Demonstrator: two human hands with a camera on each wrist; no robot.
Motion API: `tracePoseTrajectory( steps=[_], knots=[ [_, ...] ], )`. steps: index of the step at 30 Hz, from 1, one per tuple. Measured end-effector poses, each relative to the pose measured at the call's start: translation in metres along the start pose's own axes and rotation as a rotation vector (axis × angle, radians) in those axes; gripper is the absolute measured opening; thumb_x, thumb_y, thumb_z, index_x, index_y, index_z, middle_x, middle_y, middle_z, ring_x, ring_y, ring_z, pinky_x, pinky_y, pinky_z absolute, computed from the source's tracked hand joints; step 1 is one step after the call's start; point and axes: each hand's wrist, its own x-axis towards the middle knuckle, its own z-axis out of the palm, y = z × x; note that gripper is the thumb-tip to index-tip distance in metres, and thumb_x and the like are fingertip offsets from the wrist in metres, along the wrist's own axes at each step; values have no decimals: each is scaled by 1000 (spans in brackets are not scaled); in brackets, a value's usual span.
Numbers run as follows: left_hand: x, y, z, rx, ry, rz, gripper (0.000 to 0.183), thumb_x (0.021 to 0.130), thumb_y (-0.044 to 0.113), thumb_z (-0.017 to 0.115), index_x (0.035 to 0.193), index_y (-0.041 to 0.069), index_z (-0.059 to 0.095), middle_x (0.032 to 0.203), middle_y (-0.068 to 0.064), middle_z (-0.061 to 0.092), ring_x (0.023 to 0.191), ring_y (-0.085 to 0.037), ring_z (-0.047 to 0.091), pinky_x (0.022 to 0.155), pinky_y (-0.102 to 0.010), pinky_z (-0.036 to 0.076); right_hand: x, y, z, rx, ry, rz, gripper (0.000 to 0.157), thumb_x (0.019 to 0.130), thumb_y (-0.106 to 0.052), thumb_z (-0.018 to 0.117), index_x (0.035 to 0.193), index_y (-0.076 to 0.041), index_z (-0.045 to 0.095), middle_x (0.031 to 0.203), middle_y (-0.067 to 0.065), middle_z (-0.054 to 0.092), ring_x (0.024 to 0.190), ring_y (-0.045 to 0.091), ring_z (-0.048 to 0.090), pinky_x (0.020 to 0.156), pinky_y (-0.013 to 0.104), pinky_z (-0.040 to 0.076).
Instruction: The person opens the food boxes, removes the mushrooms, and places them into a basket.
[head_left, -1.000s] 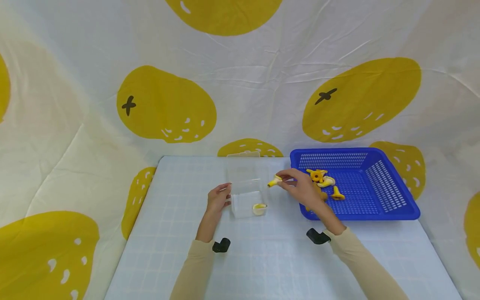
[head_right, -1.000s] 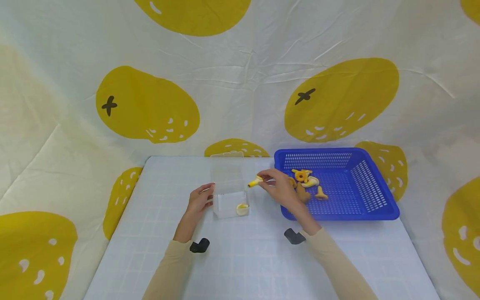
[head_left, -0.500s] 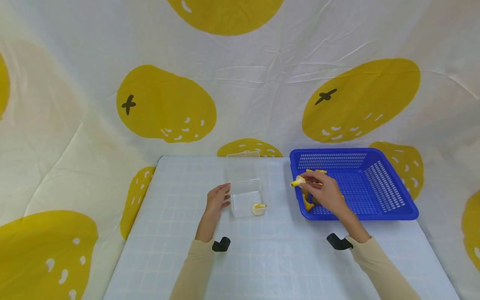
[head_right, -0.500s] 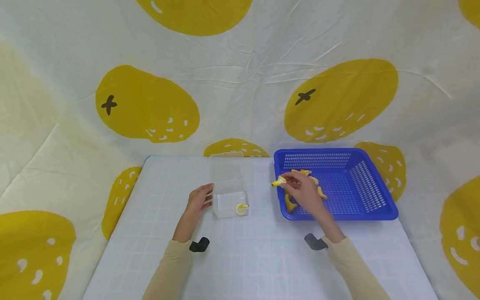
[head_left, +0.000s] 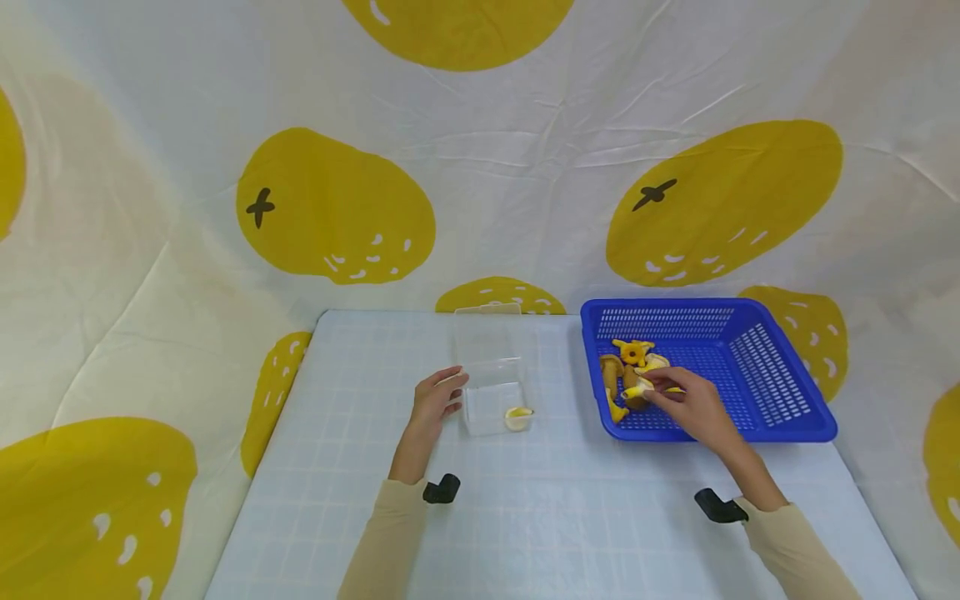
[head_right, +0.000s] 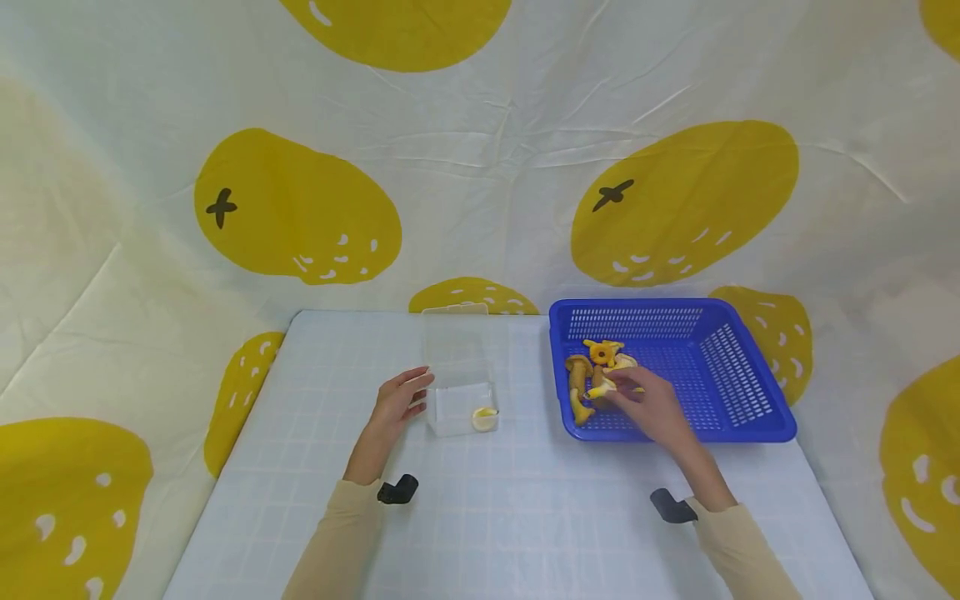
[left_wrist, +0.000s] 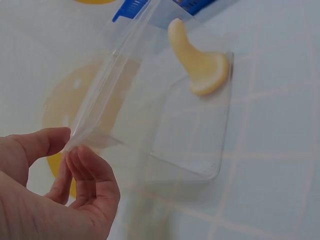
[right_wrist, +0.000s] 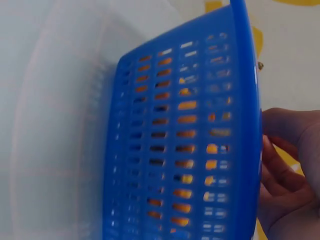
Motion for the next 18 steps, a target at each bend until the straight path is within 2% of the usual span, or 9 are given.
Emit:
tracePoseTrajectory(
  steps=[7,11,14,18],
  knots=[
    [0,-2,-3,-10,-30,41,41,94,10,72,134,1,66,105,-6,68,86,-16,60,67,-22,54,-7,14,-12,-84,-113,58,26,93,-4,75,117,4,69,104,18,70,92,32,68,82,48,59],
    [0,-4,-6,-2,-48,76,40,95,8,70,134,0,65,104,-7,70,89,-19,61,69,-23,55,-7,21,-15,-107,-173,58,25,92,-4,76,115,5,70,102,16,72,89,29,68,77,39,60],
    [0,-4,-7,10,-61,89,40,95,8,70,134,0,65,105,-7,70,92,-21,62,70,-23,55,-6,25,-15,-111,-215,66,23,92,-4,77,111,5,71,96,11,72,85,25,67,70,30,57],
    [0,-4,-8,40,-77,112,41,95,7,70,135,0,64,112,-11,70,100,-27,63,72,-23,56,-1,29,-16,-111,-291,76,19,92,-4,76,109,6,71,93,7,71,84,23,66,71,30,56]
  ],
)
